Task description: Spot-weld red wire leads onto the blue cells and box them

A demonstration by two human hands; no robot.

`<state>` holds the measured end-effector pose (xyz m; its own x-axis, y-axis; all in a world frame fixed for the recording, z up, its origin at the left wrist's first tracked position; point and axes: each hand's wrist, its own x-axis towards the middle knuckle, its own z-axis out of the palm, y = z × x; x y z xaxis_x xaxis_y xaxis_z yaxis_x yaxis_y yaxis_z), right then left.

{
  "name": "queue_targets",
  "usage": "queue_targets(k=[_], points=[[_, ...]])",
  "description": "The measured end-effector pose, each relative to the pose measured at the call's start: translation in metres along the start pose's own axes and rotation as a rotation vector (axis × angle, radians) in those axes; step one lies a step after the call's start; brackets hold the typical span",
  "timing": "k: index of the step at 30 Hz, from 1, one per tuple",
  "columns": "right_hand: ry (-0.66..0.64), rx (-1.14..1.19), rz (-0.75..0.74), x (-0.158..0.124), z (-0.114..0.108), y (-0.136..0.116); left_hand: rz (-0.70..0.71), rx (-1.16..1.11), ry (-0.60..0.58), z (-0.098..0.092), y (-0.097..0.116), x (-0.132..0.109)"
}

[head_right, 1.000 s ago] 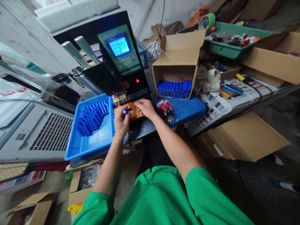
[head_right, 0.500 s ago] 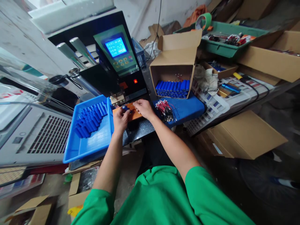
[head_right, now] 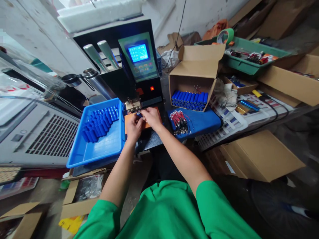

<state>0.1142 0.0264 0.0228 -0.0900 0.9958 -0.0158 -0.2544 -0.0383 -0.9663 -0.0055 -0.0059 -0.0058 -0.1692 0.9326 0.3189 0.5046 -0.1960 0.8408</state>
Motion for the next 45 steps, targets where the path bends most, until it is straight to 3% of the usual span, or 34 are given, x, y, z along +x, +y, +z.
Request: queue_targets(k=[15,45], points=[[0.095,-0.287,-0.118,0.010,0.006,0.014,-0.005,0.065,-0.001,0.000,0.002,-0.002],[0.098,-0.343,-0.122,0.010,0.006,0.013,-0.027,0.122,-0.001,0.000,0.001,-0.002]])
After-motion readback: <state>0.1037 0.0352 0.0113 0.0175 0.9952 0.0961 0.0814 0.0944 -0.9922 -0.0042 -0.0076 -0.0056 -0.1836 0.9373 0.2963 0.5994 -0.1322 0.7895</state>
